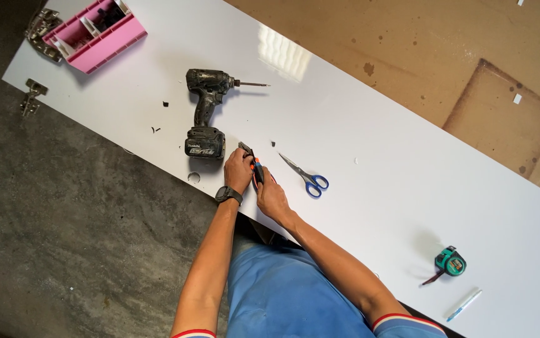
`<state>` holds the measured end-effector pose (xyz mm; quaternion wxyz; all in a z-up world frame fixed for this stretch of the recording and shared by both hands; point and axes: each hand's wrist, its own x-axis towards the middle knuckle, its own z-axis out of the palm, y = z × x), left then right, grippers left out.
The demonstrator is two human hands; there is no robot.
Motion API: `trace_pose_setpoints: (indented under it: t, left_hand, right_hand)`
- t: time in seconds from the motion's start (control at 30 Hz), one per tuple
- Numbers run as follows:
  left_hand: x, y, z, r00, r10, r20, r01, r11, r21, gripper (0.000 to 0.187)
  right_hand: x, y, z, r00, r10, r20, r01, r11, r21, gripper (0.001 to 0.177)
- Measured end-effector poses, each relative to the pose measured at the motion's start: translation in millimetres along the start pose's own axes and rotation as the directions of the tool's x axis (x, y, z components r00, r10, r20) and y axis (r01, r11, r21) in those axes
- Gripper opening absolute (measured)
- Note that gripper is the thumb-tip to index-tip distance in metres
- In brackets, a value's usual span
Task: Installing or adjusting cabinet hinges on a white board using hand tools and a power drill.
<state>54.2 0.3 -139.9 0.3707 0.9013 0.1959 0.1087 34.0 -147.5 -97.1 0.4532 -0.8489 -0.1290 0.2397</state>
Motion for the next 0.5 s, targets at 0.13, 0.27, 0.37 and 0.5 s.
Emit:
trace_pose_setpoints:
  t: [0.13, 0.27, 0.37, 0.5]
  left_hand:
    - [-4, 3, 0, 0.999, 0.032, -0.013, -0.032, 0.999, -0.008, 0.012]
    - [-2, 6, -3, 0.993, 0.086, -0.079, -0.092, 0.993, -0.076, 0.008]
    - [-1, 1, -7, 0.995, 0.058, -0.083, -0.067, 0.992, -0.108, 0.012]
    - [-7, -3, -11, 0.987, -0.160, -0.003, 0.148, 0.922, -0.357, 0.010]
  right_hand:
    - [6, 10, 10, 0.998, 0.049, 0.026, -0.048, 0.997, -0.065, 0.062]
    - [2, 12, 14, 0.998, 0.053, 0.030, -0.050, 0.995, -0.088, 0.063]
    - [9, 34, 25, 0.984, -0.137, -0.111, 0.133, 0.990, -0.046, 0.059]
    - [5, 9, 1, 0.999, 0.047, 0.008, -0.047, 0.998, 0.038, 0.058]
